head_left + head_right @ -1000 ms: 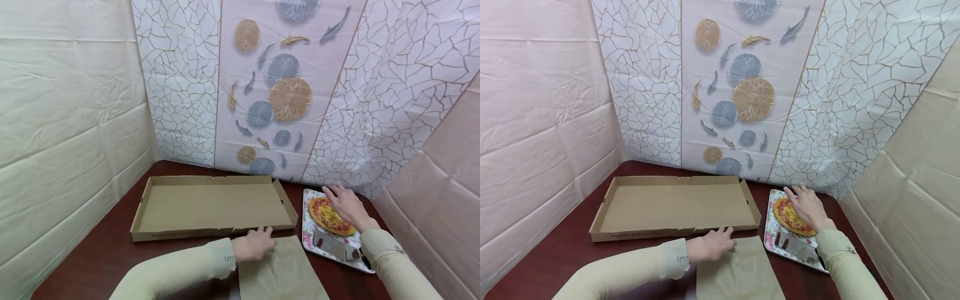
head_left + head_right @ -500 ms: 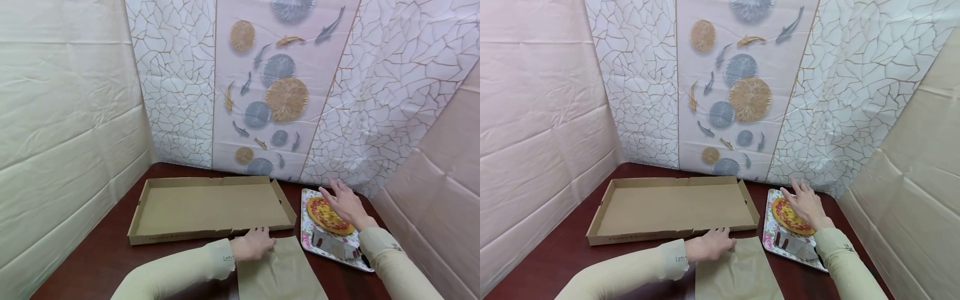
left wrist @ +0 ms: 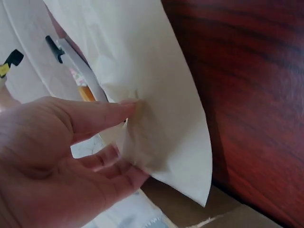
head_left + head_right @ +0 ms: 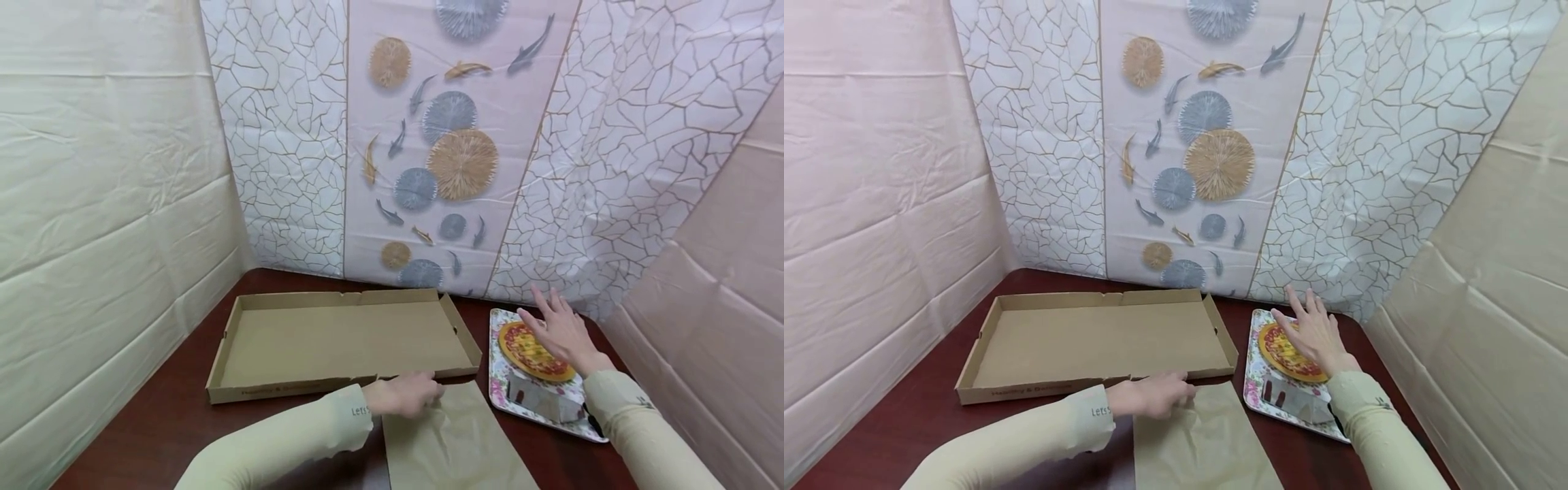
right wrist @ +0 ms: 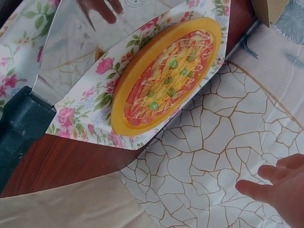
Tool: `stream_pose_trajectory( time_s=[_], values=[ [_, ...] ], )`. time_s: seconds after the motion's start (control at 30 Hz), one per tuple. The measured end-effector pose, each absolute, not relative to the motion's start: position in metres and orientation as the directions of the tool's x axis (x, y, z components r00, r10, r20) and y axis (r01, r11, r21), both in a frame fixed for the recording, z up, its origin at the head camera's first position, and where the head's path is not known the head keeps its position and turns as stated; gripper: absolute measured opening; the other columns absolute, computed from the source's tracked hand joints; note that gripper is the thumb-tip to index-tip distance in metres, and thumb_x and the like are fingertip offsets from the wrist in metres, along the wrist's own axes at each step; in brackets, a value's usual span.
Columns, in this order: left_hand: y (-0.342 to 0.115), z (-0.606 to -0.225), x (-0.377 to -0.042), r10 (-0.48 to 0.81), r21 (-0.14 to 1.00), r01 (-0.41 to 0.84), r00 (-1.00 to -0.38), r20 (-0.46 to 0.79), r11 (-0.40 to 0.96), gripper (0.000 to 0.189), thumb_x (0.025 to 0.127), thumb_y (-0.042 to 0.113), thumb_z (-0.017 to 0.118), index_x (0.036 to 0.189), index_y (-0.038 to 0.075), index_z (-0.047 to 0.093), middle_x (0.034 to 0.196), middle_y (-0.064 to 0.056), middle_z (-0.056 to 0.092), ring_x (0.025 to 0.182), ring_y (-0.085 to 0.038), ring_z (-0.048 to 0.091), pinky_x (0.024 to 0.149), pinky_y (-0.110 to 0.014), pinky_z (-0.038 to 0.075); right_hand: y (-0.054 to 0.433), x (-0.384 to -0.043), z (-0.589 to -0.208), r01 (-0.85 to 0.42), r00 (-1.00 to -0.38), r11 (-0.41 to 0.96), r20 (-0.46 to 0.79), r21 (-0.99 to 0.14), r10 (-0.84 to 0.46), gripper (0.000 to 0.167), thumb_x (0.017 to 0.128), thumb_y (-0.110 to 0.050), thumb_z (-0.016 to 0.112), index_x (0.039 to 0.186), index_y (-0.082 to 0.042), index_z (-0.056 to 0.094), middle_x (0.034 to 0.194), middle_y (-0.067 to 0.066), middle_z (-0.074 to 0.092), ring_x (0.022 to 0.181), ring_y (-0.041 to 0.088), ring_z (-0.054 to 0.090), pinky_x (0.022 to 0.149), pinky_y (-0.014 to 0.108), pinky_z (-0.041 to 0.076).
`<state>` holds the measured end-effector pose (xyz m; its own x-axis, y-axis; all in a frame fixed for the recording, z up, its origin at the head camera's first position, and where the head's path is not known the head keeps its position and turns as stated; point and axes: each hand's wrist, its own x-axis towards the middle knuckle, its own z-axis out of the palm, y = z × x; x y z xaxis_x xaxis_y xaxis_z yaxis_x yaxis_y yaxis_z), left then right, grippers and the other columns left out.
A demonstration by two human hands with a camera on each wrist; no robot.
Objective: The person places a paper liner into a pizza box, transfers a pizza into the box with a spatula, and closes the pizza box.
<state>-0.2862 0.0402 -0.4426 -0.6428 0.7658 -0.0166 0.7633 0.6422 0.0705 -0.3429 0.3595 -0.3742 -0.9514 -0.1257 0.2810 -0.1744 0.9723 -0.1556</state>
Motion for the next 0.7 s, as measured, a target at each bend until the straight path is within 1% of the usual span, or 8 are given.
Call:
stream_pose_trajectory(
  time_s=[0.1,0.2,0.3,0.43,0.6,0.7],
  values=[
    [0.0389,-0.4409,-0.29,0.771,0.13,0.762,-0.635,-0.039,0.634,0.02,0.08,-0.001,0.068,0.093,0.014,0.065,0.084,0.004,0.051,0.072,-0.007,0.042,0.062,-0.018,0.036,0.3585,-0.3424,-0.3737,-0.181,-0.95,0.97,0.285,-0.163,-0.13,0.076,0.099,-0.057,0.034,0.156,-0.014,0.009,0.154,0.038,0.008,0.136,0.059,0.018,0.101,0.073,0.023],
    [0.0381,-0.4392,-0.2923,0.773,0.159,0.758,-0.631,-0.069,0.633,0.028,0.079,-0.004,0.066,0.101,0.014,0.067,0.09,0.003,0.058,0.077,-0.007,0.043,0.066,-0.018,0.037,0.3566,-0.3417,-0.3735,-0.188,-0.947,0.968,0.291,-0.166,-0.134,0.075,0.099,-0.056,0.034,0.156,-0.015,0.007,0.154,0.038,0.008,0.135,0.059,0.021,0.101,0.072,0.026],
    [0.038,-0.4392,-0.2936,0.78,0.169,0.763,-0.622,-0.067,0.624,0.033,0.08,-0.005,0.064,0.107,0.014,0.068,0.097,0.002,0.065,0.081,-0.007,0.047,0.069,-0.016,0.039,0.355,-0.3405,-0.3736,-0.193,-0.946,0.966,0.294,-0.173,-0.136,0.074,0.1,-0.055,0.035,0.156,-0.014,0.008,0.154,0.037,0.008,0.135,0.059,0.021,0.101,0.071,0.027],
    [0.0384,-0.4398,-0.2948,0.782,0.189,0.765,-0.623,-0.024,0.615,0.033,0.078,-0.009,0.061,0.104,0.012,0.069,0.099,0.002,0.068,0.081,-0.006,0.051,0.068,-0.013,0.041,0.3544,-0.3398,-0.373,-0.199,-0.942,0.964,0.306,-0.176,-0.138,0.073,0.1,-0.053,0.035,0.156,-0.012,0.01,0.155,0.036,0.009,0.135,0.058,0.021,0.101,0.071,0.027],
    [0.0393,-0.4389,-0.2952,0.782,0.218,0.765,-0.623,0.012,0.606,0.033,0.077,-0.012,0.059,0.1,0.01,0.068,0.097,0.0,0.068,0.078,-0.007,0.052,0.065,-0.014,0.041,0.354,-0.34,-0.372,-0.207,-0.937,0.962,0.32,-0.18,-0.142,0.072,0.101,-0.052,0.034,0.155,-0.011,0.012,0.155,0.035,0.011,0.135,0.058,0.023,0.099,0.071,0.028],
    [0.0398,-0.4385,-0.295,0.78,0.233,0.762,-0.625,0.02,0.604,0.033,0.08,-0.011,0.06,0.104,0.01,0.068,0.102,-0.001,0.069,0.083,-0.007,0.057,0.068,-0.014,0.044,0.3533,-0.3398,-0.3715,-0.216,-0.935,0.959,0.323,-0.183,-0.149,0.072,0.101,-0.052,0.034,0.155,-0.01,0.012,0.155,0.035,0.012,0.135,0.058,0.023,0.099,0.071,0.029]
  ],
)
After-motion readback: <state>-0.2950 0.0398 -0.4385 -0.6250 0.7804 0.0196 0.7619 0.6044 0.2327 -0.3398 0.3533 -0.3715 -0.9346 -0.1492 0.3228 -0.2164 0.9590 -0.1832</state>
